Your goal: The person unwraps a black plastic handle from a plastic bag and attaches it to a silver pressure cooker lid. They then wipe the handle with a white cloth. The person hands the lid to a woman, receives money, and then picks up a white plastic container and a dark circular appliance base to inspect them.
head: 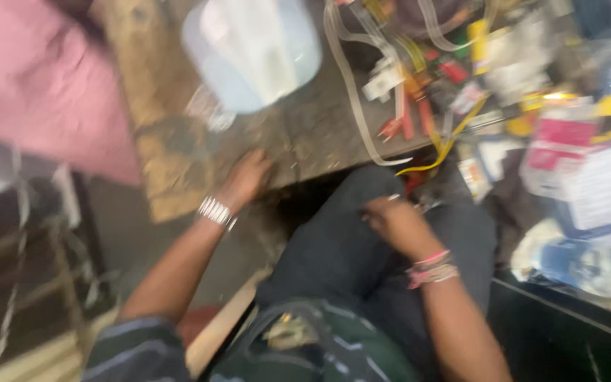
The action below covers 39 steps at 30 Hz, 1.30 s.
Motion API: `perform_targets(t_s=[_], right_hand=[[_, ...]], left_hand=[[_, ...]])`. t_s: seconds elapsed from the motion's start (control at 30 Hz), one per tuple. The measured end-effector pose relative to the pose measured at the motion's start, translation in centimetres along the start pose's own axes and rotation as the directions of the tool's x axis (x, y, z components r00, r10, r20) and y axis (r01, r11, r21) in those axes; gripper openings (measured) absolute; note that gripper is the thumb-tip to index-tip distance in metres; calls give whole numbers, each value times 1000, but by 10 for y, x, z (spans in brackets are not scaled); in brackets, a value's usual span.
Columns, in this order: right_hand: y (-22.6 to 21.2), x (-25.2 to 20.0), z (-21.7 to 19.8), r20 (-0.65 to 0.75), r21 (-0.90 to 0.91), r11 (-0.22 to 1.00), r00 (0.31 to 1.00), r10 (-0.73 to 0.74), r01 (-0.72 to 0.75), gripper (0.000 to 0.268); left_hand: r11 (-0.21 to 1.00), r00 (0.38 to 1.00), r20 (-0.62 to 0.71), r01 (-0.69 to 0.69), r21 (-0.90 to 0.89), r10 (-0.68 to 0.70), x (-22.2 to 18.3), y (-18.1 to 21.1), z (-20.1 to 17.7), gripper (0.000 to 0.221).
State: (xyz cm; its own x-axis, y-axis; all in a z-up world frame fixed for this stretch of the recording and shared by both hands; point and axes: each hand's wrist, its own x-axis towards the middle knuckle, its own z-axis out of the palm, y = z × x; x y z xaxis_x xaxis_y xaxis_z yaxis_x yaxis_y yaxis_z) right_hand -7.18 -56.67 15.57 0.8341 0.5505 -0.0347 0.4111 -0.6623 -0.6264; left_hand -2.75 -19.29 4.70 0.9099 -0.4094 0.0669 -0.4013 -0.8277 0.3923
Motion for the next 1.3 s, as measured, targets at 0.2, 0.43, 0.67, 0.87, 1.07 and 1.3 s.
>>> perform_targets(t_s=[0.2,0.43,0.67,0.87,1.07,1.3], right_hand=[[24,-8,4,30,150,971,983,183,-185,26],[15,-5,-1,60,193,960,979,193,-201,27],[22,2,4,54,190,956,974,218,-225,25],[28,9,6,-114,131,980,980,162,-147,20],[34,19,10,-298,219,962,928,224,-162,20],[38,42,5,-326,282,930,888,324,-236,19]], left_hand=[[998,999,-12,46,30,-46,-15,-16,6,16],[939,934,-105,343,-5,-342,-26,-21,-41,19],[976,851,-478,178,-124,-216,57,-25,-54,27],[945,619,-725,92,-315,-302,185,-51,-54,105],[851,605,-639,133,-507,-475,201,-37,-62,99],[832,617,-603,164,-530,-506,188,-14,-81,84]])
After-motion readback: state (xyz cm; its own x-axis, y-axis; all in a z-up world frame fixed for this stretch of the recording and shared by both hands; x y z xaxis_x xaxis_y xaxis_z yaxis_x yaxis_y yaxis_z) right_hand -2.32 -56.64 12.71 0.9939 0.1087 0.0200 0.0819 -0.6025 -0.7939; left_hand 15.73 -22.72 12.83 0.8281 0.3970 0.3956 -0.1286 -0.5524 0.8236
